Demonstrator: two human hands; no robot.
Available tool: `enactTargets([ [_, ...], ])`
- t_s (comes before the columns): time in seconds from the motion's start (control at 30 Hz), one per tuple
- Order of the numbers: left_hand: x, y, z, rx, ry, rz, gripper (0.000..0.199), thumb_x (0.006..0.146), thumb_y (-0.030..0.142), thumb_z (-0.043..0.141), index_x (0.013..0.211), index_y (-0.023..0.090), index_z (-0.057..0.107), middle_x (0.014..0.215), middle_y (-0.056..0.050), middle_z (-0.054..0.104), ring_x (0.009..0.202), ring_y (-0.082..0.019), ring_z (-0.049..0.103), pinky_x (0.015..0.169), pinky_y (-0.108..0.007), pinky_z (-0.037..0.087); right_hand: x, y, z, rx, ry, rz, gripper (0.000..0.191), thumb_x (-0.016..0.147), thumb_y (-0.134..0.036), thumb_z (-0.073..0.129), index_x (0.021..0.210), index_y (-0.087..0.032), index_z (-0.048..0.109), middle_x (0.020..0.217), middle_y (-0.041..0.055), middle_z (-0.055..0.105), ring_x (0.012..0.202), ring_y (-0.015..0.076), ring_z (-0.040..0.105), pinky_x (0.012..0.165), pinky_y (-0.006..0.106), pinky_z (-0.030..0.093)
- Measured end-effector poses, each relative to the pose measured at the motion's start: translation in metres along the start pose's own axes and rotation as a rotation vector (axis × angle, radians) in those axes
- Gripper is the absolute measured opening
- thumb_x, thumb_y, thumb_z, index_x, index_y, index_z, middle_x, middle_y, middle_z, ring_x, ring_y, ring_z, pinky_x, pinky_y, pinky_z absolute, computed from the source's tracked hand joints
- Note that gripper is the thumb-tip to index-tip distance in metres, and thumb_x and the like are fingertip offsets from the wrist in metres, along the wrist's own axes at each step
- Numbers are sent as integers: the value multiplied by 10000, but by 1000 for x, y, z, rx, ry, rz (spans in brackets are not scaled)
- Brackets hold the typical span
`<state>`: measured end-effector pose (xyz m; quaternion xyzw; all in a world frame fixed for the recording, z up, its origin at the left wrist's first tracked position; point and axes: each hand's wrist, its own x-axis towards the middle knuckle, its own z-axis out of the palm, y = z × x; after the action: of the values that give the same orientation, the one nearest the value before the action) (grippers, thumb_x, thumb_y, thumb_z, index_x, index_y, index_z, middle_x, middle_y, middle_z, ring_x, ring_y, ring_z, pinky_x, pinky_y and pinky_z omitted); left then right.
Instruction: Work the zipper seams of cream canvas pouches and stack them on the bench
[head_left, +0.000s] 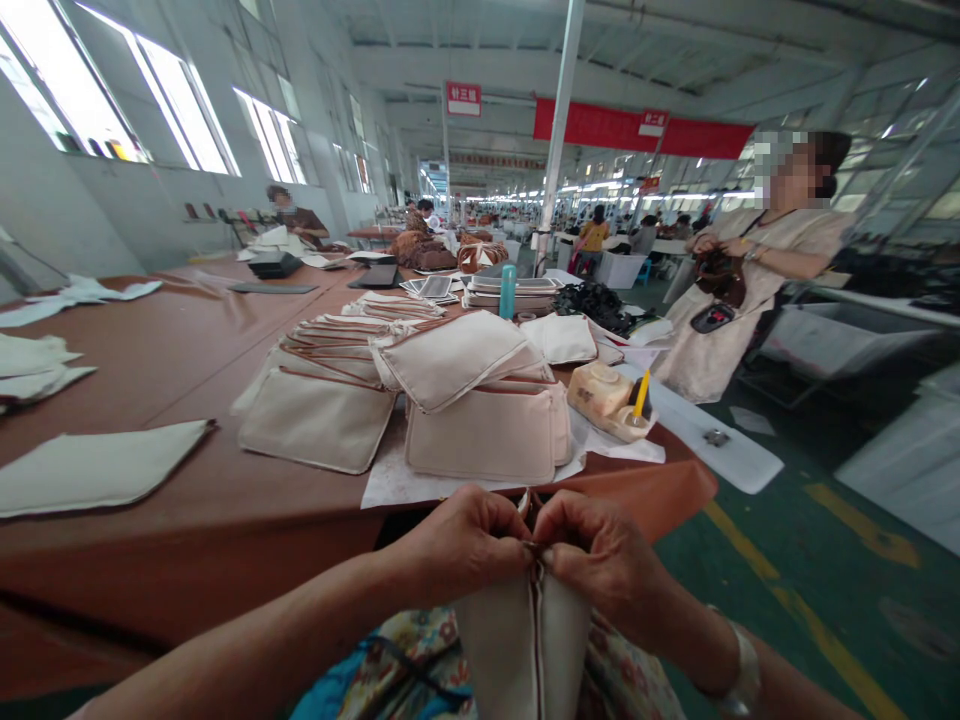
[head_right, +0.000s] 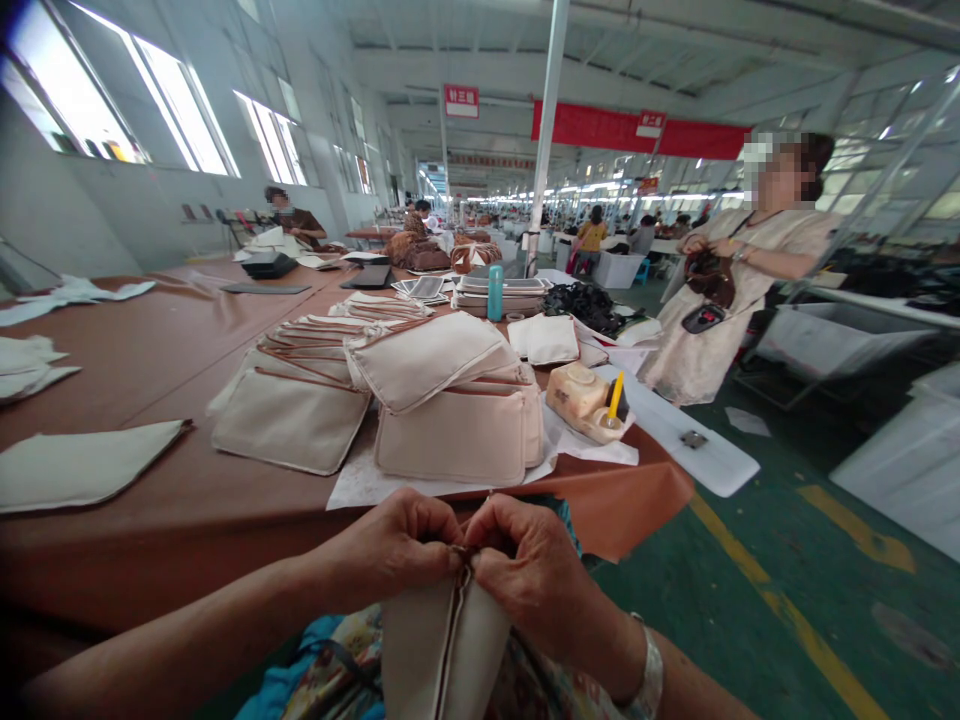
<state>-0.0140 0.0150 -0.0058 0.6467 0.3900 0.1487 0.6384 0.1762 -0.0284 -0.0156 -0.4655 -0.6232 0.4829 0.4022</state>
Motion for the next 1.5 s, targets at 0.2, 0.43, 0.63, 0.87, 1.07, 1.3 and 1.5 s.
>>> enactTargets([
  [0.2, -5, 5, -1, -116, -5, -49, 192, 690, 243, 653, 772, 87, 729, 598, 15, 551, 504, -75, 367, 466, -207, 219, -10, 8, 1, -10, 10, -221, 176, 744, -60, 508, 789, -164, 643, 754, 9, 594, 700, 148, 519, 635, 252, 405],
  [0.43, -6, 5, -1, -339, -33, -113, 350, 723, 447, 740, 729, 100, 696, 645, -12, 584, 525, -92, 425, 482, -211, 276, -15, 4, -1, -142, 2, -533, 211, 791, -20, 517, 846, -203, 607, 773, -15, 529, 698, 128, 499, 634, 233, 381],
  [0.63, -5, 3, -2, -250, -107, -54, 394, 681, 462, 815, 743, 101, 673, 636, 12, 549, 549, -80, 382, 519, -213, 243, -20, 9, 1, -362, 30, -645, 243, 781, -2, 509, 889, -212, 568, 768, 0, 527, 682, 145, 500, 609, 250, 374],
  [0.87, -11, 6, -11, -69, -179, 40, 412, 784, 502, 724, 859, 101, 668, 678, 22, 536, 565, -79, 352, 505, -209, 222, -30, 8, -12, -178, -21, -195, 391, 770, -129, 625, 1146, -206, 555, 862, 7, 554, 754, 162, 517, 664, 259, 423],
  [1.07, -13, 12, -10, 16, -195, 87, 398, 840, 496, 673, 884, 103, 636, 691, 24, 503, 584, -80, 337, 502, -203, 220, -16, -5, -21, -34, -226, -26, 447, 1006, -479, 419, 754, -148, 585, 714, 3, 499, 654, 131, 422, 577, 249, 337],
  [1.3, -15, 7, -5, -48, -147, 99, 449, 796, 542, 716, 822, 102, 631, 679, 11, 527, 573, -76, 350, 486, -188, 222, -14, 3, -12, -232, -190, -213, 281, 1004, -339, 478, 785, -168, 525, 731, -5, 514, 665, 128, 447, 593, 245, 331],
  [1.5, -14, -2, 2, -259, -145, 84, 481, 749, 567, 761, 800, 113, 611, 651, 19, 520, 528, -64, 353, 477, -184, 232, -17, 11, -9, -355, -46, -520, 204, 990, -217, 463, 791, -185, 495, 745, -4, 510, 669, 134, 459, 610, 259, 323],
])
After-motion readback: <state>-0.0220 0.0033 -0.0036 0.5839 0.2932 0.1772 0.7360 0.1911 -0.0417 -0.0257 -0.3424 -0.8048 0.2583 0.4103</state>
